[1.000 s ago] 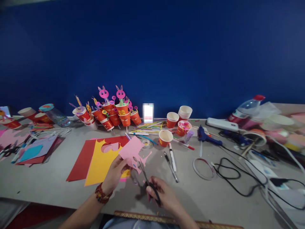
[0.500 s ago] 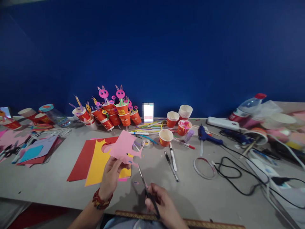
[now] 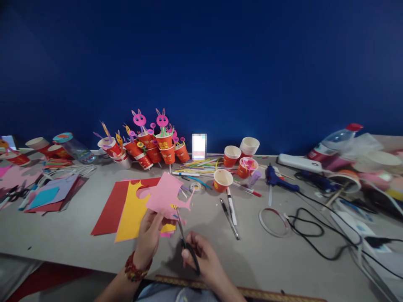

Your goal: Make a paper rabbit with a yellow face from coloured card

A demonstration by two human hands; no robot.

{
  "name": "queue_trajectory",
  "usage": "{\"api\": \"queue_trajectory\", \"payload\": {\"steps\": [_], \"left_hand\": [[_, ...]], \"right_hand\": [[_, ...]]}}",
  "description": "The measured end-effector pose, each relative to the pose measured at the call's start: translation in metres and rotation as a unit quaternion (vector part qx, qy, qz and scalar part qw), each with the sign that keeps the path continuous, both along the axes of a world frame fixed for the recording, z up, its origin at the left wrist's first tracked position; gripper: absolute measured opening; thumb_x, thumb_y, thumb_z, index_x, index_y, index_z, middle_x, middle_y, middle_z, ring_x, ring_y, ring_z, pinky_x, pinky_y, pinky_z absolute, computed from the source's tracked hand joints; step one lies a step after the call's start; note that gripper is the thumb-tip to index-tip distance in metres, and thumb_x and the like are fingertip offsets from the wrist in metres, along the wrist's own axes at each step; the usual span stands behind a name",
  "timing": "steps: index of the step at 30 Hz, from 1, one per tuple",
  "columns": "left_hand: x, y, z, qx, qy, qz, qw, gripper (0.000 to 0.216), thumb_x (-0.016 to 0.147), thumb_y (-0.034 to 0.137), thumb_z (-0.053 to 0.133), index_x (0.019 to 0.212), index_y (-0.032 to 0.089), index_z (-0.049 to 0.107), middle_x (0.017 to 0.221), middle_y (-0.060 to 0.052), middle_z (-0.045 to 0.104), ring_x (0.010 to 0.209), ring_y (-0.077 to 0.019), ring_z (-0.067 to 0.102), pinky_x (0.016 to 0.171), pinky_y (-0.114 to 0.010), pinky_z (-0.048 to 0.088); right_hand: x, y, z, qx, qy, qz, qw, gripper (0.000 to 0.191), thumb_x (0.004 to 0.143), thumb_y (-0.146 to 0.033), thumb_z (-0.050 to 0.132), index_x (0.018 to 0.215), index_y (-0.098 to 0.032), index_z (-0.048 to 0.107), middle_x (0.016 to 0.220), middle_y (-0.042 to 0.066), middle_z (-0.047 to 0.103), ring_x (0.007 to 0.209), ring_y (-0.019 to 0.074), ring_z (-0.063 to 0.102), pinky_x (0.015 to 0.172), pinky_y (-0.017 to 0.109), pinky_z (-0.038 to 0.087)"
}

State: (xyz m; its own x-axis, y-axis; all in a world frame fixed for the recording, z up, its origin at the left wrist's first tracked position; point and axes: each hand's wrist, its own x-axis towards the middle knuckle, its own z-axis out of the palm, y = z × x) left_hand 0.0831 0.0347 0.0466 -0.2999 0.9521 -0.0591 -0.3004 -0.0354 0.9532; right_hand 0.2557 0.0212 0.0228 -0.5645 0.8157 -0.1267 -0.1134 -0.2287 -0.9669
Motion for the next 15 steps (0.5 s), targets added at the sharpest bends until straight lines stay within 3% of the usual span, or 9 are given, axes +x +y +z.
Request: {"api": "queue_trajectory", "payload": {"steps": [15], "left_hand": [[-0.001,-0.007,0.014,-0.028,0.048,0.0,0.998,0.028,0.085,0.042,0.064,0.096,0.017,0.064,0.085,-0.006,0.075,0.069,-0.022,0.073,0.064,-0.031,0.06]], "right_hand": [[-0.002,0.004,-0.001,0.008,0.0,-0.005,1.0,0.057,0.072,-0.075,0.063,0.071,-0.021,0.042,0.057,-0.005,0.047,0.047,0.0079,0.038,0.046,0.021,0.028]]}}
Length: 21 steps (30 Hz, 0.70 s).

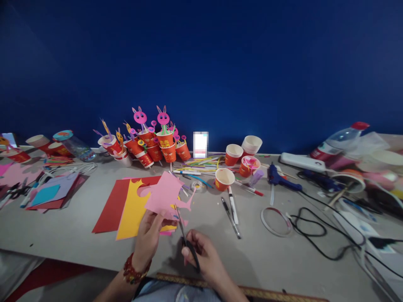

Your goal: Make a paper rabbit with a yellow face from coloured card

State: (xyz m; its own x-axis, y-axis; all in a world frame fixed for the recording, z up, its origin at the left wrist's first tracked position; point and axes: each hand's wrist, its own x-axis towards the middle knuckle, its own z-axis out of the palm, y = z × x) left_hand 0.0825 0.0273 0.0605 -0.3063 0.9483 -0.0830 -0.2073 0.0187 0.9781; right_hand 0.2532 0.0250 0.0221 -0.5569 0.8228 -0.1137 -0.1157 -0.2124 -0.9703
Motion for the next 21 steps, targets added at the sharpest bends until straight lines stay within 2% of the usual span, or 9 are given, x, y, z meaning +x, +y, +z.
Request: {"api": "queue_trajectory", "payload": {"steps": [13,21], "left_hand": [[0.0004,-0.001,-0.0002,-0.007,-0.002,-0.01,1.0,0.026,0.088,0.042,0.062,0.098,0.018,0.061,0.088,-0.006,0.075,0.069,-0.0207,0.074,0.064,-0.03,0.06],[0.0011,-0.0002,0.0036,-0.014,0.003,-0.011,1.0,0.03,0.087,0.044,0.063,0.1,0.018,0.061,0.088,-0.006,0.075,0.07,-0.0213,0.074,0.064,-0.03,0.06]], "right_hand": [[0.0011,0.0024,0.0013,0.004,-0.008,0.003,1.0,0.059,0.07,-0.076,0.063,0.074,-0.021,0.044,0.064,-0.005,0.045,0.056,0.0106,0.044,0.051,0.022,0.033],[-0.0004,0.002,-0.0022,-0.004,-0.007,0.002,1.0,0.059,0.069,-0.076,0.065,0.073,-0.021,0.042,0.061,-0.006,0.041,0.052,0.0095,0.041,0.049,0.021,0.03]]}}
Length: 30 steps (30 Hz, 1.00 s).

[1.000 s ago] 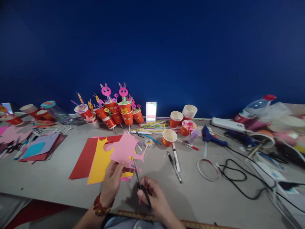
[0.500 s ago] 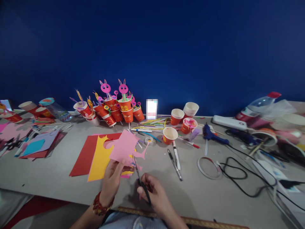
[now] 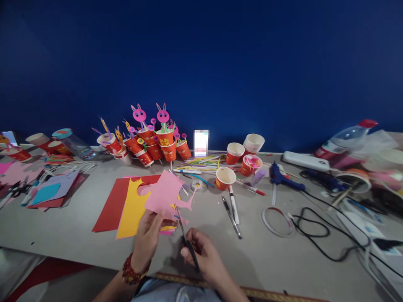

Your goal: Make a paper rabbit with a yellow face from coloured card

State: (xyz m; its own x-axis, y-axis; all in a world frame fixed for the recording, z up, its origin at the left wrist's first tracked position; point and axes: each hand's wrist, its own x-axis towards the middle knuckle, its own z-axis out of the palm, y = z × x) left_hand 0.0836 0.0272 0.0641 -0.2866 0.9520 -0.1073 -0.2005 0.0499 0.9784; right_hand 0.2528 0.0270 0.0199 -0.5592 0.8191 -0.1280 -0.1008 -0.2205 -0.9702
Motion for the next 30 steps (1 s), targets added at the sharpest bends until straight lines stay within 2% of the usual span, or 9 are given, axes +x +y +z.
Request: {"api": "queue_trajectory", "payload": {"steps": [11,17,30], "left_hand": [[0.002,0.0003,-0.0017,0.007,-0.012,0.003,1.0,0.027,0.087,0.042,0.063,0.099,0.017,0.06,0.088,-0.006,0.075,0.071,-0.0213,0.074,0.065,-0.03,0.06],[0.0025,0.0009,0.0003,0.002,-0.017,-0.005,1.0,0.029,0.086,0.042,0.064,0.099,0.016,0.062,0.087,-0.007,0.075,0.068,-0.0217,0.073,0.063,-0.031,0.06],[0.0033,0.0013,-0.0036,-0.013,-0.014,-0.004,1.0,0.029,0.085,0.047,0.064,0.094,0.019,0.062,0.083,-0.005,0.075,0.065,-0.0215,0.073,0.062,-0.03,0.058]], "right_hand": [[0.0015,-0.0014,0.0024,-0.002,0.027,-0.001,1.0,0.057,0.072,-0.073,0.065,0.072,-0.022,0.042,0.059,-0.006,0.043,0.046,0.0074,0.035,0.044,0.02,0.029],[0.002,-0.0024,0.0008,-0.02,0.033,-0.007,0.999,0.06,0.069,-0.077,0.065,0.073,-0.021,0.043,0.061,-0.006,0.043,0.047,0.0076,0.039,0.045,0.02,0.029],[0.0031,-0.003,0.0024,-0.026,0.016,0.001,1.0,0.061,0.069,-0.079,0.062,0.072,-0.022,0.042,0.057,-0.004,0.048,0.043,0.0078,0.036,0.04,0.02,0.021]]}}
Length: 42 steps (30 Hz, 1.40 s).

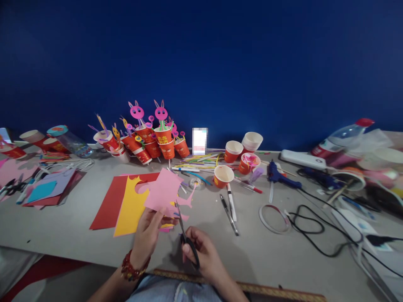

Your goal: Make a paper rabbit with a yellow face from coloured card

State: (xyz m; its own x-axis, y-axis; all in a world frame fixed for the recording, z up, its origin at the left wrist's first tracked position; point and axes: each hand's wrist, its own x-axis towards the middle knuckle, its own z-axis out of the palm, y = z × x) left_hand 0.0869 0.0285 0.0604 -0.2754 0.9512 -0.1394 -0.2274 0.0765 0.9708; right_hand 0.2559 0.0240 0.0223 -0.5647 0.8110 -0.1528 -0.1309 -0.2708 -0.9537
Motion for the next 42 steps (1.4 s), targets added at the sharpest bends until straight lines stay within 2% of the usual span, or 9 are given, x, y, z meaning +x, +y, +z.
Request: {"api": "queue_trajectory", "payload": {"steps": [8,17,24,35,42], "left_hand": [[-0.001,0.0,-0.002,-0.003,-0.003,-0.007,1.0,0.026,0.087,0.043,0.062,0.097,0.019,0.06,0.085,-0.006,0.075,0.065,-0.0212,0.073,0.054,-0.027,0.055],[0.0,0.002,-0.001,0.001,-0.002,-0.006,1.0,0.028,0.087,0.044,0.063,0.096,0.018,0.06,0.084,-0.006,0.075,0.064,-0.021,0.073,0.057,-0.028,0.056],[0.0,0.002,-0.002,0.01,-0.012,-0.008,1.0,0.027,0.086,0.043,0.064,0.096,0.017,0.06,0.084,-0.006,0.075,0.065,-0.0207,0.073,0.06,-0.028,0.058],[-0.002,0.005,0.01,-0.003,0.004,-0.013,1.0,0.032,0.082,0.047,0.067,0.093,0.016,0.065,0.079,-0.007,0.076,0.066,-0.0223,0.073,0.06,-0.03,0.06],[-0.006,0.008,0.01,0.023,0.001,-0.054,0.998,0.026,0.087,0.041,0.064,0.094,0.016,0.063,0.085,-0.006,0.075,0.069,-0.0204,0.073,0.063,-0.029,0.059]], "right_hand": [[0.001,0.0,-0.004,0.004,0.005,-0.005,1.0,0.061,0.068,-0.079,0.063,0.073,-0.021,0.043,0.057,-0.005,0.047,0.045,0.0085,0.04,0.042,0.02,0.023],[0.002,0.0,-0.002,0.007,-0.003,-0.002,1.0,0.061,0.07,-0.08,0.061,0.073,-0.021,0.045,0.055,-0.003,0.052,0.046,0.0094,0.041,0.043,0.021,0.026],[0.003,0.0,-0.001,0.017,-0.005,-0.005,1.0,0.061,0.07,-0.08,0.06,0.072,-0.022,0.042,0.054,-0.004,0.049,0.044,0.0088,0.037,0.043,0.021,0.024],[0.006,0.004,0.005,0.025,-0.013,0.006,1.0,0.06,0.071,-0.077,0.063,0.069,-0.022,0.04,0.054,-0.006,0.044,0.046,0.0085,0.038,0.046,0.022,0.026],[0.01,0.006,0.006,0.019,-0.024,0.011,0.999,0.061,0.067,-0.077,0.065,0.068,-0.021,0.041,0.058,-0.005,0.046,0.049,0.0094,0.042,0.048,0.021,0.032]]}}
